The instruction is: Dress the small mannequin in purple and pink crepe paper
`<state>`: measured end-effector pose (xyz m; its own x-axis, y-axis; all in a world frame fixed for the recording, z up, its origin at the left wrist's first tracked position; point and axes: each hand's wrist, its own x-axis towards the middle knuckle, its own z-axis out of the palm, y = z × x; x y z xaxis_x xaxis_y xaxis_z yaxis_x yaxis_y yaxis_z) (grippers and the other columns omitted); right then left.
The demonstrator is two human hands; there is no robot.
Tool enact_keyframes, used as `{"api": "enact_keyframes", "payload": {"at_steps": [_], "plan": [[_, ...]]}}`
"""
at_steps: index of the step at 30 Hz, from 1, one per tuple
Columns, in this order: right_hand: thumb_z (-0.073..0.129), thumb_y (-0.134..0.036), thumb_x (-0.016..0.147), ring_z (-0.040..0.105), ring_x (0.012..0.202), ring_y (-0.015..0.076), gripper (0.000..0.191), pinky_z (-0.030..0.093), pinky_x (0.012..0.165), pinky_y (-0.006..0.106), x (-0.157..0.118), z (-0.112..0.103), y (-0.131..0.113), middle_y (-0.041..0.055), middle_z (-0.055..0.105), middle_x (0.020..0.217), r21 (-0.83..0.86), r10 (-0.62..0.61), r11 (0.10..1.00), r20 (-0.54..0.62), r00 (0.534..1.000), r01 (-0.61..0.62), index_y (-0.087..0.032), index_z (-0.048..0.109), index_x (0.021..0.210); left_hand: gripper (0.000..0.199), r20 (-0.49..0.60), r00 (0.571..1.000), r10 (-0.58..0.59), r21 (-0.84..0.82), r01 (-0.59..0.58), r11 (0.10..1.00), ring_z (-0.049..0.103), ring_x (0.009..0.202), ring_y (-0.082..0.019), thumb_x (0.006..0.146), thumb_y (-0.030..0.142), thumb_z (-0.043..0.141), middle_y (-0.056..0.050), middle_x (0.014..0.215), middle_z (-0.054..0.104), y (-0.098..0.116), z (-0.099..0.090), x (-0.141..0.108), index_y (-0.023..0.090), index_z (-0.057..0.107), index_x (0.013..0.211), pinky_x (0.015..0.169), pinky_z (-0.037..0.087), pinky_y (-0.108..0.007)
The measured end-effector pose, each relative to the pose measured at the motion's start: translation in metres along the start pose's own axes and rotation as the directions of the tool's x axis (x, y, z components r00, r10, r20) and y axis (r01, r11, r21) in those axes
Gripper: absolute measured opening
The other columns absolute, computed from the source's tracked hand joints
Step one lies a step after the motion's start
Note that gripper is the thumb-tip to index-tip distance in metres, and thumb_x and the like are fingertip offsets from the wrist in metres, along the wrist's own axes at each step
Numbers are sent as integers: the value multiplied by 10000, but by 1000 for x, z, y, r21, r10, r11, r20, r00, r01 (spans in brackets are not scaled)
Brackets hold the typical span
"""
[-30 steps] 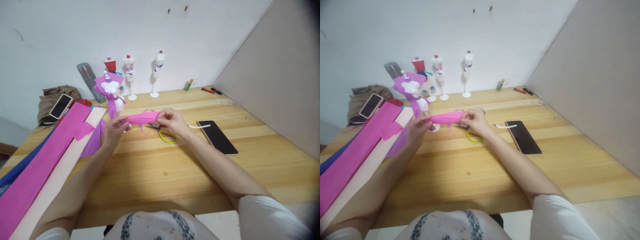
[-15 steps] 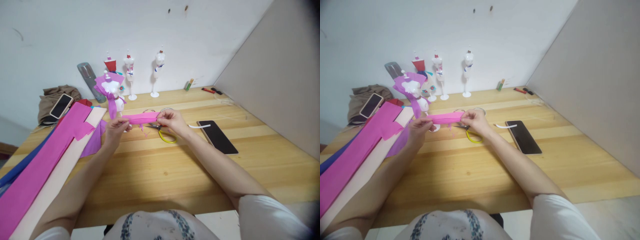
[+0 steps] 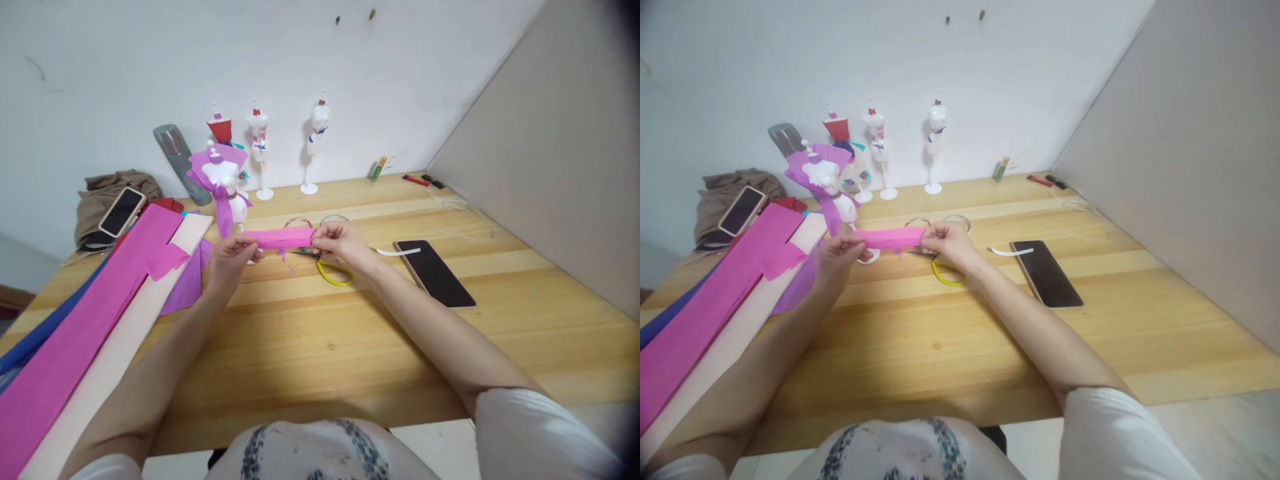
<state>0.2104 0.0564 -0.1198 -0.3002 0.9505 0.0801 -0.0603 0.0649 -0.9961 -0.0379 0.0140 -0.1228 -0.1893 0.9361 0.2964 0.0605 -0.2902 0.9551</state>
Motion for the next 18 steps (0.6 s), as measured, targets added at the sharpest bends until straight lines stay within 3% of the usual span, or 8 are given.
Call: {"api": "enact_keyframes", "payload": {"at_steps": [7, 18], "plan": [[815, -323, 604, 572, 537, 107, 197, 439, 554, 248, 0, 0, -3, 9, 678, 571, -7, -3, 1000, -1, 1000, 3, -185, 674, 613, 174, 22, 998, 56, 101, -58, 993, 714, 578, -163, 741, 325, 763, 20, 628, 732, -7, -5, 0, 207, 752, 869, 604, 595, -296], [747, -310, 666, 598, 587, 130, 136, 463, 595, 273, 0, 2, 0, -1, 678, 600, -149, -151, 979, -52, 987, 141, -204, 672, 629, 134, -20, 995, 95, 227, -88, 970, 713, 621, -161, 774, 327, 720, 27, 664, 742, -15, -10, 1, 248, 779, 865, 643, 581, -290]]}}
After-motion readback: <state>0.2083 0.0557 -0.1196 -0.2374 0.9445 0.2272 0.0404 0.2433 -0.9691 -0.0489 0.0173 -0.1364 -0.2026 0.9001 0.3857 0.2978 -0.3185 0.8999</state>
